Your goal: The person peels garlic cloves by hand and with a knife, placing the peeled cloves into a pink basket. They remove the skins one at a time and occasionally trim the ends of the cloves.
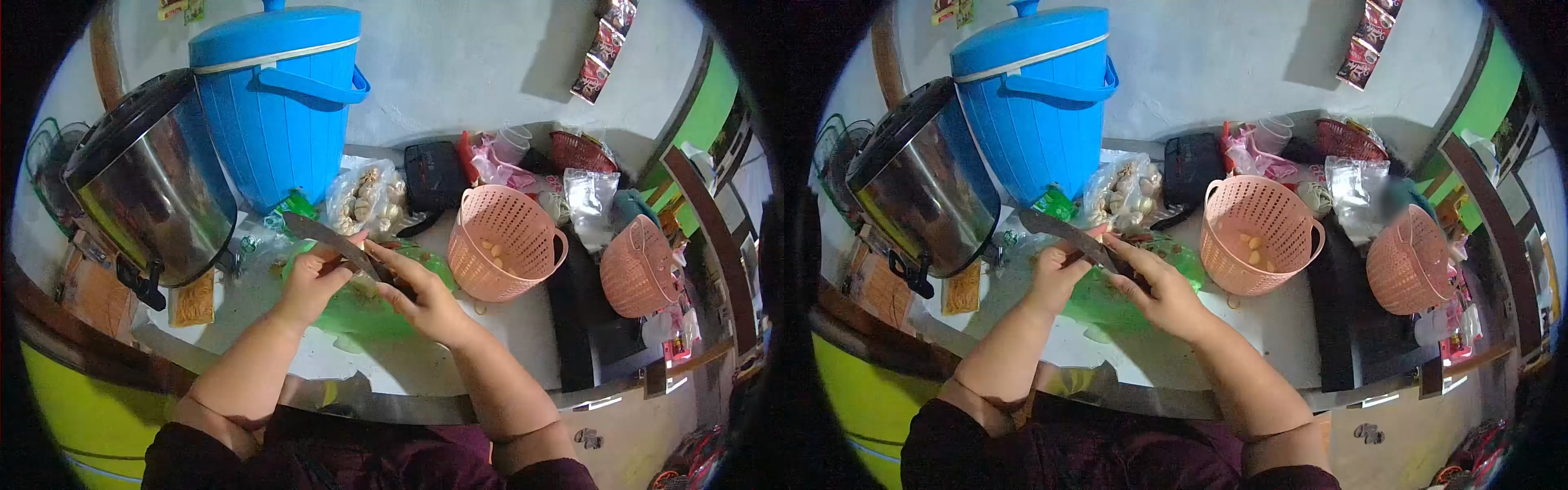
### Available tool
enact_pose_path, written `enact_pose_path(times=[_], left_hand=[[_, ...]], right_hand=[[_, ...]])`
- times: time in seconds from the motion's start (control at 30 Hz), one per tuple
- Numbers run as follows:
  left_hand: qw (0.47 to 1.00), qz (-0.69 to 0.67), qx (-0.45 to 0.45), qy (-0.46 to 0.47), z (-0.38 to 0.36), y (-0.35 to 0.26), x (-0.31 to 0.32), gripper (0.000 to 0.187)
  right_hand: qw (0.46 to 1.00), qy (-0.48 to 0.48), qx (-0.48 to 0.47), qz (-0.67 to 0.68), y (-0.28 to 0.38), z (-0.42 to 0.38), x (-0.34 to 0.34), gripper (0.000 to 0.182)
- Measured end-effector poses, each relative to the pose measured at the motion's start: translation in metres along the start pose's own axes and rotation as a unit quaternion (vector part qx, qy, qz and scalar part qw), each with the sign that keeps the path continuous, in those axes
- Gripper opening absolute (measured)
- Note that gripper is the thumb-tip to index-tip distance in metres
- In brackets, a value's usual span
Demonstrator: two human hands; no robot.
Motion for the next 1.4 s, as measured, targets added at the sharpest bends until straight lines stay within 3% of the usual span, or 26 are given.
enact_pose_path(times=[0.2,0.4,0.6,0.8,0.9,0.93,1.03,1.07,1.27,1.4], left_hand=[[0.999,-0.026,-0.023,-0.004,0.001,0.007,-0.002,0.034],[0.999,-0.037,-0.023,-0.019,0.0,0.008,-0.005,0.033],[1.0,0.015,-0.018,0.001,-0.001,0.003,0.0,0.04],[0.999,-0.024,-0.033,0.008,0.0,0.009,-0.001,0.039],[0.999,-0.026,-0.021,0.013,0.0,0.011,-0.002,0.038],[0.999,-0.019,-0.018,0.017,0.001,0.011,-0.002,0.037],[0.999,-0.036,-0.01,0.008,0.0,0.008,-0.001,0.035],[0.999,-0.03,-0.01,0.006,0.0,0.008,-0.002,0.035],[0.998,0.007,-0.039,-0.048,-0.002,0.011,-0.008,0.035],[0.999,-0.004,-0.027,-0.021,0.0,0.003,0.001,0.036]], right_hand=[[0.992,-0.049,-0.059,-0.104,0.002,0.001,-0.006,0.05],[0.977,0.047,0.07,0.194,-0.005,-0.001,0.002,0.054],[0.994,0.053,0.026,0.091,0.002,-0.001,0.005,0.059],[0.992,-0.067,-0.087,-0.054,0.005,0.001,-0.005,0.052],[0.995,-0.029,-0.027,-0.094,0.002,0.001,-0.006,0.052],[0.993,-0.062,-0.079,-0.07,0.004,0.001,-0.007,0.05],[0.968,0.063,0.105,0.218,-0.015,-0.004,0.007,0.048],[0.959,0.058,0.111,0.253,-0.009,-0.003,0.006,0.049],[0.975,0.06,0.082,0.2,-0.011,-0.003,0.008,0.051],[0.992,0.037,0.069,0.101,-0.003,-0.002,0.004,0.054]])
Point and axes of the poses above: each hand's wrist, its own z-axis towards the middle knuckle, its own x-axis out of the palm, y = z × x, the point moved 8 cm from there along z, towards the middle knuckle, and after that the axes turned 14 degrees about -z, right-handed, at the moved point
